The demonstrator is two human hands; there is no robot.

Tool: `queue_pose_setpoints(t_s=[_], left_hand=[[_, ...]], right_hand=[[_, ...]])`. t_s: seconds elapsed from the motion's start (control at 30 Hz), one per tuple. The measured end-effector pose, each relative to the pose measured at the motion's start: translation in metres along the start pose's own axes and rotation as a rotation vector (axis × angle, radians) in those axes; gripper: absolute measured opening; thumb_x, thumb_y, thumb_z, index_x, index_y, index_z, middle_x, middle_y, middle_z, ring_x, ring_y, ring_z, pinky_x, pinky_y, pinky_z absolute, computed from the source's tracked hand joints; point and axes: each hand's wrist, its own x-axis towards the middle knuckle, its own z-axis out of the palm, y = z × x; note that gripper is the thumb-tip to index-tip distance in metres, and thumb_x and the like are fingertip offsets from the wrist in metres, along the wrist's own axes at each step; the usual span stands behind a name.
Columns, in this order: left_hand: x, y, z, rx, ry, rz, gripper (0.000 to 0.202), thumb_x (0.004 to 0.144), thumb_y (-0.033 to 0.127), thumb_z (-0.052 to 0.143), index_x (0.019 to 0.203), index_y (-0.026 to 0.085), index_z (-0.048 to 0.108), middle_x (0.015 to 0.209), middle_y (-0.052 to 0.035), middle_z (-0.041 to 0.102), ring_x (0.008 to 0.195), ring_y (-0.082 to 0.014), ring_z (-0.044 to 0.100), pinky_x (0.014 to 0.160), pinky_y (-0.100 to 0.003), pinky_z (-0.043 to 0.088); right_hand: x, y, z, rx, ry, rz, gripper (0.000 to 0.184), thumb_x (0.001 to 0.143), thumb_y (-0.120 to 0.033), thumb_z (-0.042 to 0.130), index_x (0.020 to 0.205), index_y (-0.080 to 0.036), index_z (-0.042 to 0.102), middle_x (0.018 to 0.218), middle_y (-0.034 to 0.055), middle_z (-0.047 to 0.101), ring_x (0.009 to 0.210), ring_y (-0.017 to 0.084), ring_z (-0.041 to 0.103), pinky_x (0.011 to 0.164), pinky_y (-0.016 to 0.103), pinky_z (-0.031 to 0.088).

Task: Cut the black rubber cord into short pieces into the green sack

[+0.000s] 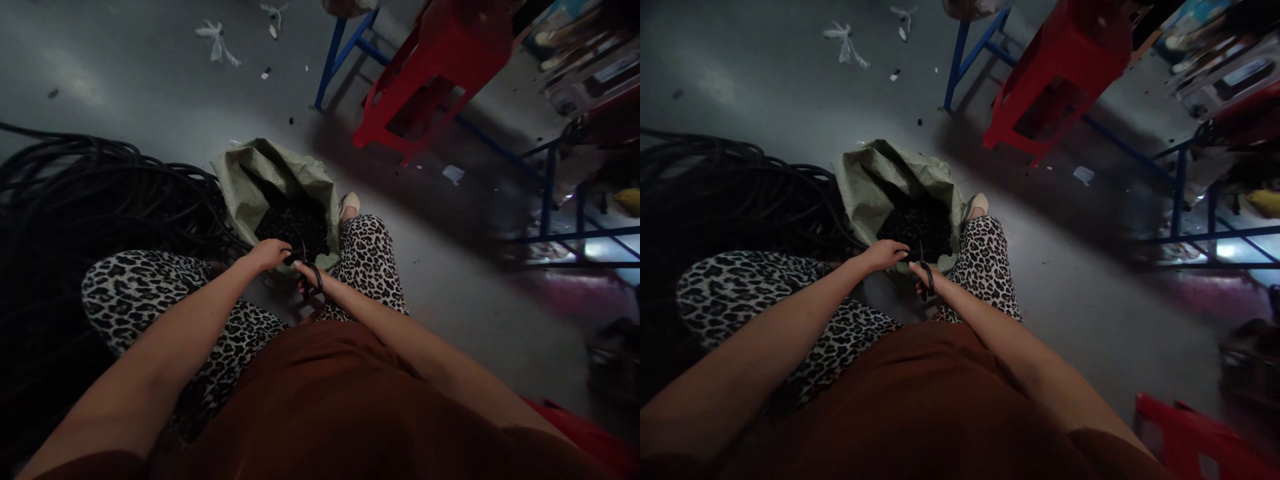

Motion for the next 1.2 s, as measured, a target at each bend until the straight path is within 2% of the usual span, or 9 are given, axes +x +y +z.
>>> queue_pose_setpoints(t_s=[0.17, 0.37, 0.53, 0.7, 0.9, 1.07, 1.2], left_hand=[[0.0, 0.0, -0.001, -0.003, -0.013, -0.001, 0.038, 0.088, 0.033, 0.044, 0.119, 0.027, 0.064, 0.115, -0.0017, 0.069, 0.105, -0.0191, 0.062, 0.086, -0.024, 0.046], [-0.001, 0.001, -0.002, -0.02, -0.023, 0.004, 0.036, 0.088, 0.033, 0.044, 0.116, 0.028, 0.066, 0.108, -0.0007, 0.071, 0.099, -0.018, 0.064, 0.081, -0.023, 0.047], [-0.003, -0.004, -0.004, 0.018, 0.005, -0.001, 0.036, 0.087, 0.034, 0.045, 0.118, 0.028, 0.064, 0.114, -0.002, 0.069, 0.103, -0.0196, 0.062, 0.086, -0.025, 0.046], [-0.005, -0.005, -0.008, 0.029, -0.006, -0.023, 0.035, 0.087, 0.033, 0.045, 0.116, 0.029, 0.065, 0.112, -0.001, 0.069, 0.103, -0.0192, 0.062, 0.086, -0.025, 0.045], [-0.005, -0.004, -0.008, 0.073, -0.02, -0.05, 0.035, 0.087, 0.034, 0.044, 0.113, 0.028, 0.067, 0.108, -0.0032, 0.071, 0.1, -0.0209, 0.063, 0.083, -0.026, 0.047], [-0.004, -0.006, -0.007, 0.068, -0.004, -0.075, 0.034, 0.086, 0.033, 0.046, 0.112, 0.03, 0.067, 0.111, -0.002, 0.07, 0.102, -0.0202, 0.063, 0.085, -0.026, 0.046], [-0.002, -0.008, -0.007, 0.053, 0.052, -0.077, 0.034, 0.087, 0.033, 0.045, 0.113, 0.027, 0.066, 0.111, -0.0032, 0.07, 0.101, -0.0209, 0.063, 0.086, -0.027, 0.046]], right_hand=[[0.001, 0.0, 0.0, -0.015, 0.015, -0.032, 0.034, 0.095, -0.046, 0.048, 0.104, -0.014, 0.053, 0.054, -0.0025, 0.054, 0.04, 0.009, 0.054, 0.036, 0.014, 0.04], [0.006, 0.004, -0.003, -0.008, 0.035, -0.098, 0.034, 0.097, -0.046, 0.045, 0.096, -0.014, 0.054, 0.046, -0.0057, 0.048, 0.031, 0.007, 0.046, 0.032, 0.014, 0.038], [0.012, 0.01, -0.006, -0.016, 0.113, -0.147, 0.03, 0.097, -0.041, 0.046, 0.086, -0.014, 0.052, 0.043, -0.0072, 0.044, 0.03, 0.006, 0.043, 0.029, 0.013, 0.036], [0.021, 0.015, -0.007, -0.032, 0.163, -0.135, 0.029, 0.095, -0.039, 0.049, 0.08, -0.015, 0.053, 0.041, -0.0078, 0.041, 0.03, 0.006, 0.041, 0.03, 0.014, 0.036], [0.023, 0.018, -0.007, -0.112, 0.145, -0.138, 0.03, 0.094, -0.037, 0.052, 0.074, -0.015, 0.054, 0.04, -0.0072, 0.04, 0.03, 0.007, 0.041, 0.029, 0.015, 0.033], [0.019, 0.015, -0.008, -0.072, 0.158, -0.106, 0.028, 0.093, -0.036, 0.054, 0.078, -0.013, 0.057, 0.039, -0.0083, 0.038, 0.031, 0.007, 0.038, 0.031, 0.016, 0.035], [0.017, 0.013, -0.008, -0.042, 0.143, -0.089, 0.035, 0.094, -0.045, 0.049, 0.092, -0.012, 0.058, 0.042, -0.0061, 0.045, 0.03, 0.008, 0.044, 0.03, 0.015, 0.034]])
